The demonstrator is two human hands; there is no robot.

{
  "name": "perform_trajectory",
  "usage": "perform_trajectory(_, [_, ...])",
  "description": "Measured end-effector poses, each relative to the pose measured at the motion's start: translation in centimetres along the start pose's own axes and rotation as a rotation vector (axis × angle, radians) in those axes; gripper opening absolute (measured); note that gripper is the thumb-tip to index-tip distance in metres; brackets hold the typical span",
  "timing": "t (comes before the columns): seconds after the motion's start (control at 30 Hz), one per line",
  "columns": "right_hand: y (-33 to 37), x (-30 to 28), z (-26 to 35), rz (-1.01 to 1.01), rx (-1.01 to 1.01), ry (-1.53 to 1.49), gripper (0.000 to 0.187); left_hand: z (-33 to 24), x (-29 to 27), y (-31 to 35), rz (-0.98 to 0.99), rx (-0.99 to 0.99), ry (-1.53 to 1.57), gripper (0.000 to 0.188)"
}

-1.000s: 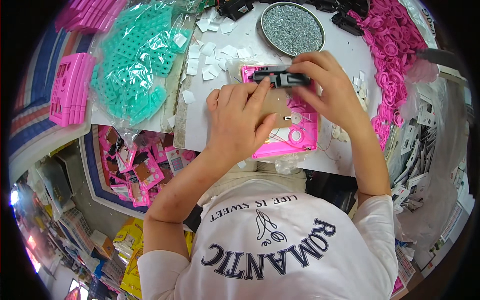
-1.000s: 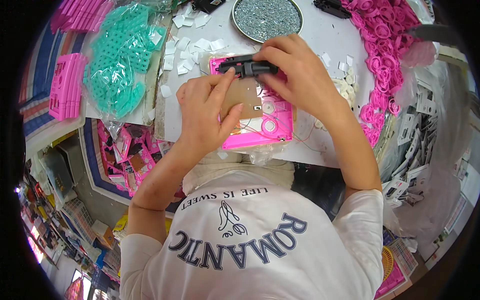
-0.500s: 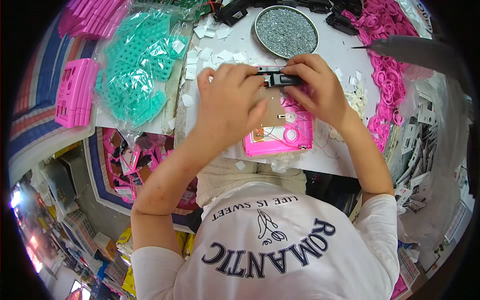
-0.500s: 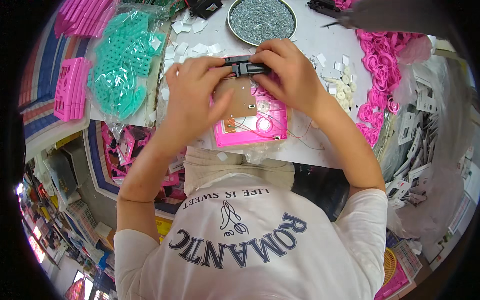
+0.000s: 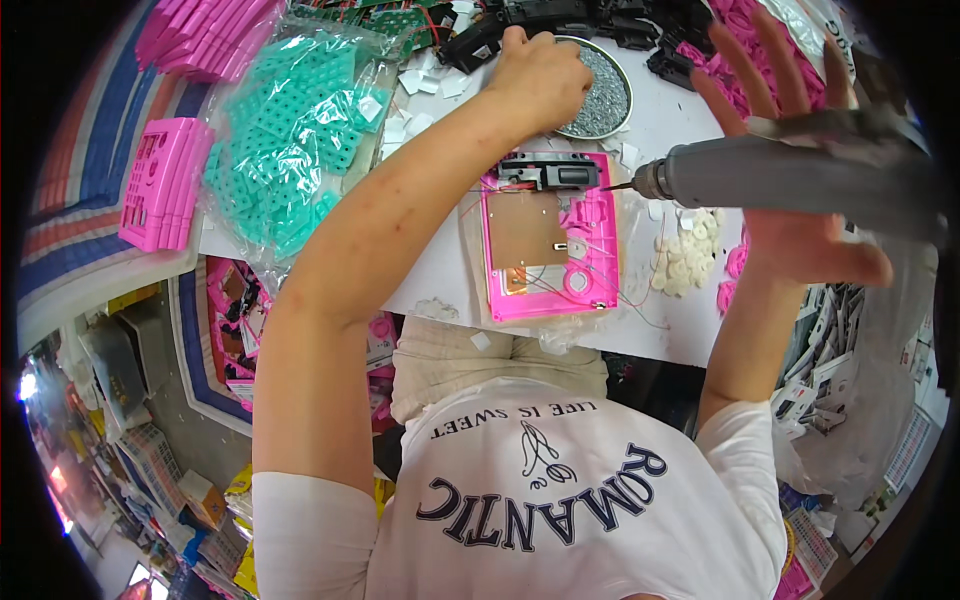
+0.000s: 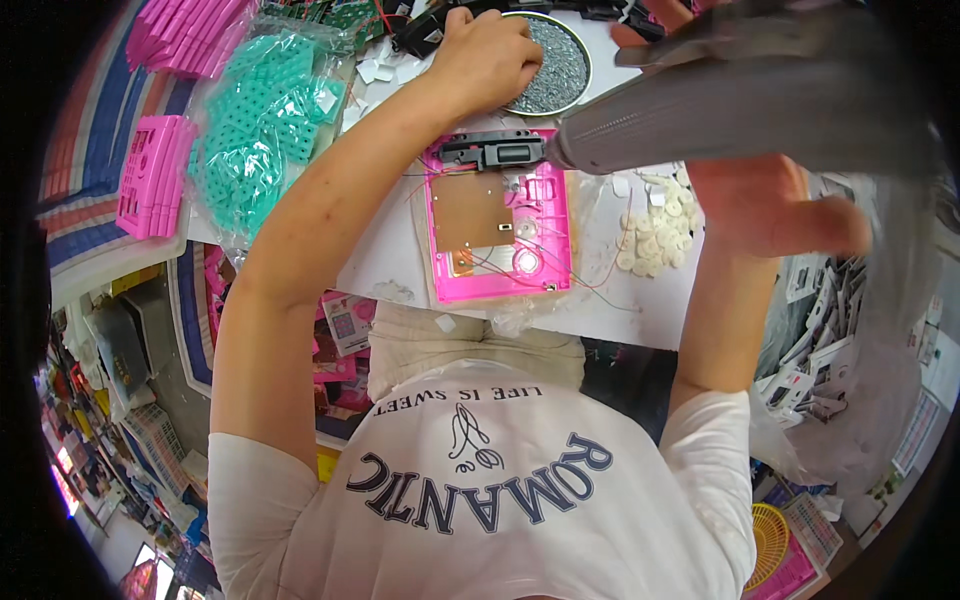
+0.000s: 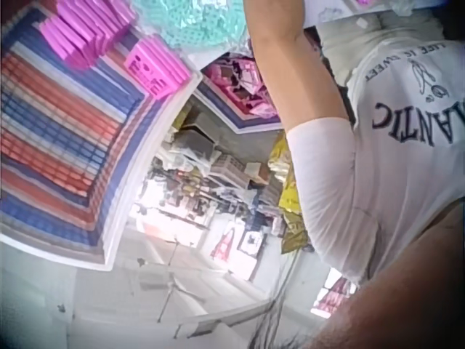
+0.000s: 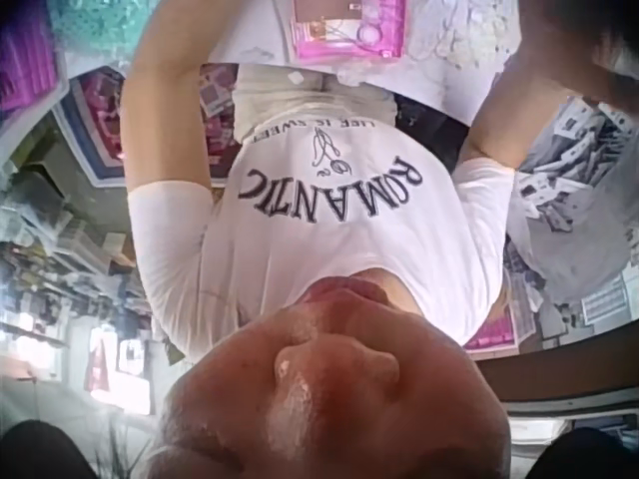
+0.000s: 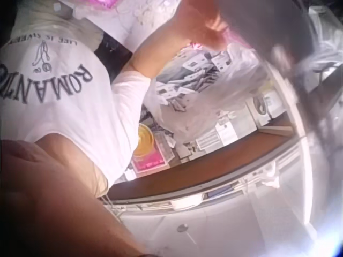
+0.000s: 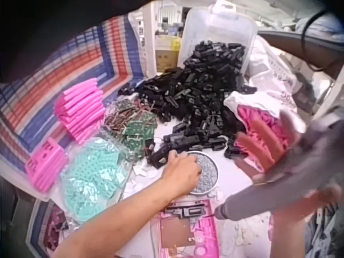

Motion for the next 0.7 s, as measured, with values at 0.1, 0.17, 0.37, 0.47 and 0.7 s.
perform_trajectory(0.1, [-1.4,0.6,1.1,0.086,0.101,0.162,0.074,-0.4,-0.5,-1.5,-0.015,-0.025,0.119,0.016])
perform_trajectory(0.17, [-1.8,-0.1,1.2,0.148,0.167,0.249,0.066,-0.7,-2.9,-0.1,-0.024,-0.064,0.319,0.013])
perform_trajectory(0.37, [-0.2,0.7,-2.8,0.101,-0.004,0.308,0.024,-3.4,-8.8,9.2,-0.239,-0.052,0.407,0.008])
perform_trajectory(0.47, [0.3,2.4,-3.4,0.187,-0.003,0.236,0.026,-4.9,-8.6,11.2,-0.212,-0.129,0.526,0.01])
perform_trajectory(0.7, [0.7,3.1,-4.6,0.171,0.019,0.216,0.027,-5.8,-8.3,11.6,-0.231,-0.17,0.603,0.011])
Point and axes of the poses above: each hand's wrist, its own y-axis away from the middle knuckle, its own x-axis out of the palm, z = x × y, the point moved 1 cm from there along -y, towards the middle knuckle, and after that the axes turned 15 degrees about -y, right-handed, at the moved point
